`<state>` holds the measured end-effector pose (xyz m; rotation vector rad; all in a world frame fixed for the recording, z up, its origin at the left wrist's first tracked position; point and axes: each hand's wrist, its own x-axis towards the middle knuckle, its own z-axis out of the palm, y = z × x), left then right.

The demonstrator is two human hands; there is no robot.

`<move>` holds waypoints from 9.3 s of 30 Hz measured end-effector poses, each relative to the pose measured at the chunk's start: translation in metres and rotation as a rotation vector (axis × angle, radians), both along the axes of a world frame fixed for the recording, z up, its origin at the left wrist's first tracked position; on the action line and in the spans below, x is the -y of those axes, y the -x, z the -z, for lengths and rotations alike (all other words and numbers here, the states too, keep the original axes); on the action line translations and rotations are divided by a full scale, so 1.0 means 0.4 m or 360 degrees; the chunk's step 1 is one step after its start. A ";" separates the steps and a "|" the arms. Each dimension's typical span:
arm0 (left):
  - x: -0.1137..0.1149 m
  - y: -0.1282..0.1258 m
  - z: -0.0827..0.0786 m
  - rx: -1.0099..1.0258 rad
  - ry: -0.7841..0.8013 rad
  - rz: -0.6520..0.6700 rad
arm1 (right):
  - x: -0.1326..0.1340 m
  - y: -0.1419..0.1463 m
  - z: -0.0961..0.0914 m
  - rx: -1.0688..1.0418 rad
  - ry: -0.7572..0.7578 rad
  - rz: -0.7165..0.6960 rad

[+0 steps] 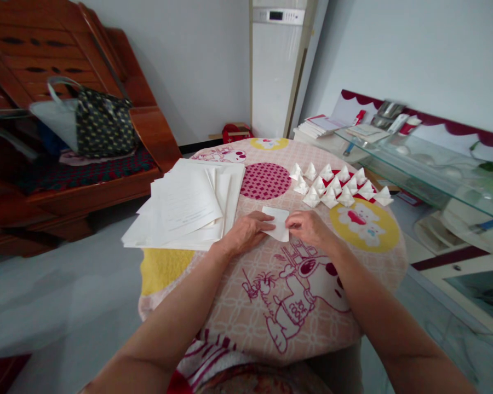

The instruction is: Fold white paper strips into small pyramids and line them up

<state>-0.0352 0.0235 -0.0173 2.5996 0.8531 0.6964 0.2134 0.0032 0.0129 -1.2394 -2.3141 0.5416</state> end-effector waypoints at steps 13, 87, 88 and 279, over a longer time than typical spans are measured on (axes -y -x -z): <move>0.020 -0.004 -0.027 0.0049 0.0244 0.0003 | 0.047 -0.010 0.004 0.0184 0.0022 -0.0225; -0.020 -0.082 -0.005 0.0002 0.0235 -0.0966 | 0.011 0.095 0.024 0.0198 0.0276 0.0953; -0.023 -0.082 -0.002 0.0043 0.0201 -0.0916 | 0.011 0.095 0.026 0.0212 0.0260 0.0949; 0.019 -0.082 -0.005 0.0439 0.0038 -0.0602 | 0.030 0.092 0.047 -0.0460 0.0044 0.1004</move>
